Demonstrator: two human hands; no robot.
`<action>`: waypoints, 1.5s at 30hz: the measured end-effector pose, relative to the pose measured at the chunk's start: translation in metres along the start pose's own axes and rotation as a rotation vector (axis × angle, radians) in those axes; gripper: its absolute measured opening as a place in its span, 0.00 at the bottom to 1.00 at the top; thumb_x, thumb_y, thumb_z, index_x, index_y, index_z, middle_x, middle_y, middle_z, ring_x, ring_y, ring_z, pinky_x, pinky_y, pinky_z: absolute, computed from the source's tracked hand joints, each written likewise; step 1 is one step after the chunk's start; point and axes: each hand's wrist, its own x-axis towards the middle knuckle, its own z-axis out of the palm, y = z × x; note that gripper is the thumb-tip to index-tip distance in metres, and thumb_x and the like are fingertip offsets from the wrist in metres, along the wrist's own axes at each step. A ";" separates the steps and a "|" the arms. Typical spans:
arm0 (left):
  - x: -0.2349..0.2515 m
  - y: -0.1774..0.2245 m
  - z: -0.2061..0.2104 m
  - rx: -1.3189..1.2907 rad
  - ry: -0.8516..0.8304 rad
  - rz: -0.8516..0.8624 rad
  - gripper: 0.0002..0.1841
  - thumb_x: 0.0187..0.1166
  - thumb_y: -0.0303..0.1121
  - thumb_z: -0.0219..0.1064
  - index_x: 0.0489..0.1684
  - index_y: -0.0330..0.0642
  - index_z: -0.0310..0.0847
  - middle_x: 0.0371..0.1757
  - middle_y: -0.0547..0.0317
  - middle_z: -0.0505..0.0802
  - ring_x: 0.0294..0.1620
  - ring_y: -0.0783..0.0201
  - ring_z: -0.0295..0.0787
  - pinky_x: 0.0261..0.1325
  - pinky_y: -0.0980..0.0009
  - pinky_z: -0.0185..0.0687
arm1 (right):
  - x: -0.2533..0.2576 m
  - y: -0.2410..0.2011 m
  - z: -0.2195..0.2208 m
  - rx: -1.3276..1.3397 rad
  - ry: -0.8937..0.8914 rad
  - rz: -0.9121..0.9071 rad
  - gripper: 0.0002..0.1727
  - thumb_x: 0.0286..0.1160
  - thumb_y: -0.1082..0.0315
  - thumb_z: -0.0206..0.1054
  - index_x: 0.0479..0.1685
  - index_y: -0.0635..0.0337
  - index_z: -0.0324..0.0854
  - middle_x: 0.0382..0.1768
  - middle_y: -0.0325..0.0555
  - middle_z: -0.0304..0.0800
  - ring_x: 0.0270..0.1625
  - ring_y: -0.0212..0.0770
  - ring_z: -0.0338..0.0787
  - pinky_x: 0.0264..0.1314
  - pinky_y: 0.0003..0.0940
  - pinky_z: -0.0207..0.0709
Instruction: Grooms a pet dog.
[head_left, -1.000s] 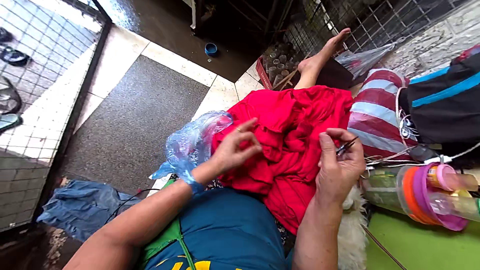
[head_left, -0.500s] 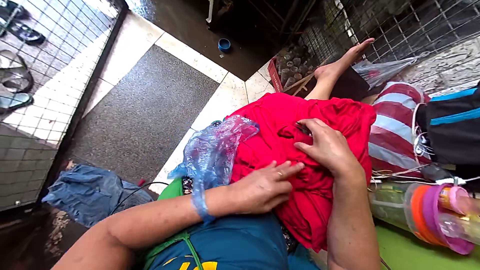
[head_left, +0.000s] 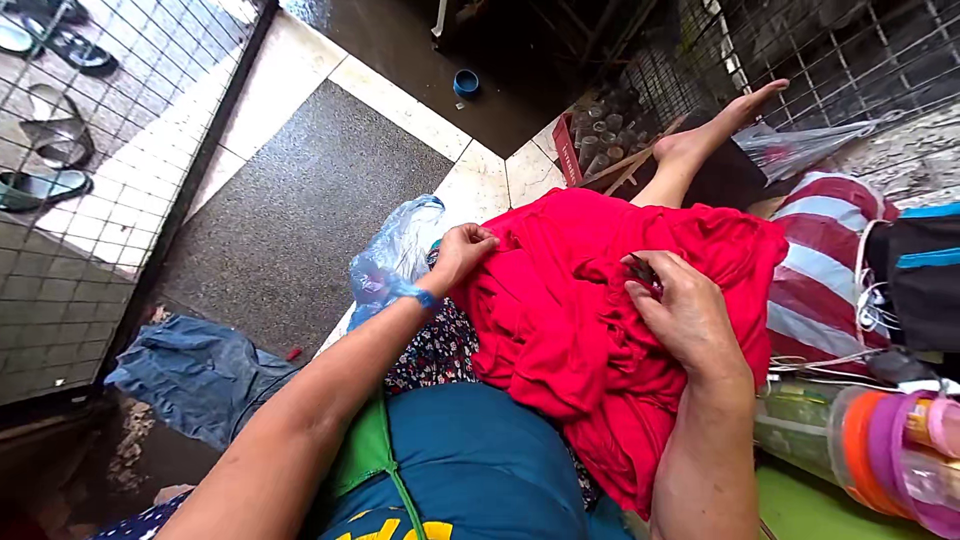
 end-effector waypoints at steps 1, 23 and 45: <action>0.011 -0.003 0.006 -0.051 -0.035 -0.037 0.13 0.80 0.31 0.70 0.50 0.27 0.86 0.57 0.41 0.92 0.59 0.54 0.89 0.69 0.52 0.79 | 0.000 -0.001 0.000 0.000 -0.005 0.013 0.17 0.76 0.77 0.66 0.62 0.67 0.85 0.55 0.62 0.90 0.53 0.59 0.92 0.54 0.59 0.80; -0.049 0.160 0.041 -0.473 -0.708 0.616 0.06 0.80 0.21 0.65 0.37 0.44 0.80 0.32 0.74 0.90 0.35 0.82 0.86 0.42 0.83 0.83 | -0.008 0.009 0.004 1.035 0.167 -0.274 0.20 0.70 0.75 0.71 0.63 0.56 0.78 0.52 0.29 0.88 0.43 0.18 0.87 0.44 0.14 0.83; -0.099 0.134 0.071 0.188 0.054 1.301 0.02 0.70 0.21 0.73 0.29 0.33 0.87 0.37 0.47 0.94 0.44 0.61 0.91 0.51 0.72 0.85 | -0.058 0.006 0.029 0.662 0.713 -0.131 0.07 0.65 0.78 0.73 0.39 0.68 0.81 0.35 0.40 0.83 0.31 0.18 0.76 0.33 0.08 0.70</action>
